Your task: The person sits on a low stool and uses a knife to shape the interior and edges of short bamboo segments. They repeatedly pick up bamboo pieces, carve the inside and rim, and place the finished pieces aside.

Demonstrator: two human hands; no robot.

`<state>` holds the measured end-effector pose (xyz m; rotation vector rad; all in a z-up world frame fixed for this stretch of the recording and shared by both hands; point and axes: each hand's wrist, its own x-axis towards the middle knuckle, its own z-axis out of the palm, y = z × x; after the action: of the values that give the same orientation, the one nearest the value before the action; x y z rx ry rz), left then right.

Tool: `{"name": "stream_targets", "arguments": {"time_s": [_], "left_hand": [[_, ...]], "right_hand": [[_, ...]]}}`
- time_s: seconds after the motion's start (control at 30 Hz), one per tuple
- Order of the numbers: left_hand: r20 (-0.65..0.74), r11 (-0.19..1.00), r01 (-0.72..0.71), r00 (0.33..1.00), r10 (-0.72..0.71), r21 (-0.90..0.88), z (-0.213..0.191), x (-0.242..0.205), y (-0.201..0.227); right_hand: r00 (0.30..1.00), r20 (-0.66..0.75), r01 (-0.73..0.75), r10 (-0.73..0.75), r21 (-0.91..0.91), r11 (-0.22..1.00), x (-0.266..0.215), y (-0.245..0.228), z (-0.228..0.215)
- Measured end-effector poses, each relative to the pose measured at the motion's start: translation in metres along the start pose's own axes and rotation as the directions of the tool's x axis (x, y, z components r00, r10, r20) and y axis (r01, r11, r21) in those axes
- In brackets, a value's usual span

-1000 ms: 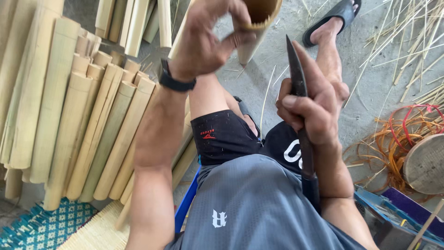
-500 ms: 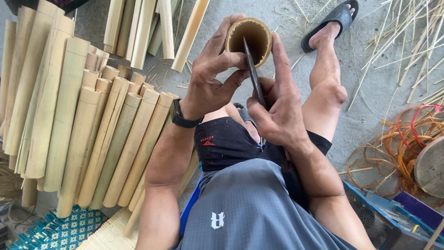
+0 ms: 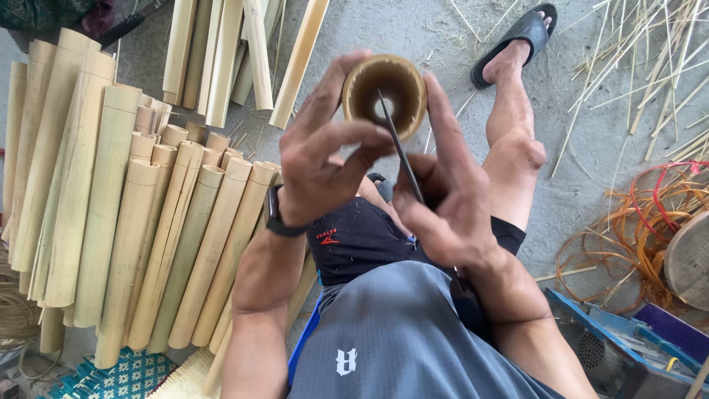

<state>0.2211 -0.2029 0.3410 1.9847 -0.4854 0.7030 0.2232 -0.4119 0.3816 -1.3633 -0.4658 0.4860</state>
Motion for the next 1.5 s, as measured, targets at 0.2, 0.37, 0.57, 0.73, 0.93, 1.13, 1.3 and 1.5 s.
{"name": "stream_targets", "arguments": {"time_s": [0.2, 0.37, 0.57, 0.73, 0.93, 1.13, 1.3, 1.5], "left_hand": [[0.036, 0.992, 0.103, 0.994, -0.101, -0.072, -0.01, 0.003, -0.012], [0.123, 0.994, 0.045, 0.992, -0.032, -0.097, -0.024, 0.005, -0.025], [0.052, 0.99, 0.121, 0.992, -0.117, -0.073, -0.018, 0.003, -0.005], [0.062, 0.994, 0.086, 0.994, -0.09, 0.068, -0.015, -0.003, 0.004], [0.053, 0.995, 0.087, 0.995, -0.089, 0.045, -0.011, -0.01, -0.004], [0.004, 0.996, 0.056, 0.998, -0.057, 0.07, -0.006, -0.006, 0.007], [-0.031, 0.996, 0.046, 0.998, -0.049, -0.07, -0.008, -0.006, 0.011], [0.013, 0.986, 0.141, 0.99, -0.14, -0.089, -0.022, -0.013, -0.015]], "right_hand": [[0.977, -0.053, -0.198, 0.207, 0.149, 0.969, 0.046, 0.079, -0.002], [0.977, -0.062, -0.196, 0.203, 0.096, 0.976, 0.032, 0.09, -0.007], [1.0, 0.001, 0.003, -0.003, -0.161, 0.987, 0.005, 0.028, -0.002], [1.0, -0.01, 0.01, -0.013, -0.269, 0.963, 0.014, 0.016, 0.012], [0.999, 0.001, 0.037, -0.038, -0.258, 0.966, 0.008, 0.029, 0.006], [0.999, 0.02, 0.035, -0.032, -0.179, 0.983, 0.007, 0.01, 0.009], [0.997, 0.07, -0.039, 0.034, 0.076, 0.996, 0.002, -0.01, 0.008], [0.982, -0.092, -0.176, 0.167, -0.093, 0.98, 0.042, 0.079, 0.013]]}}
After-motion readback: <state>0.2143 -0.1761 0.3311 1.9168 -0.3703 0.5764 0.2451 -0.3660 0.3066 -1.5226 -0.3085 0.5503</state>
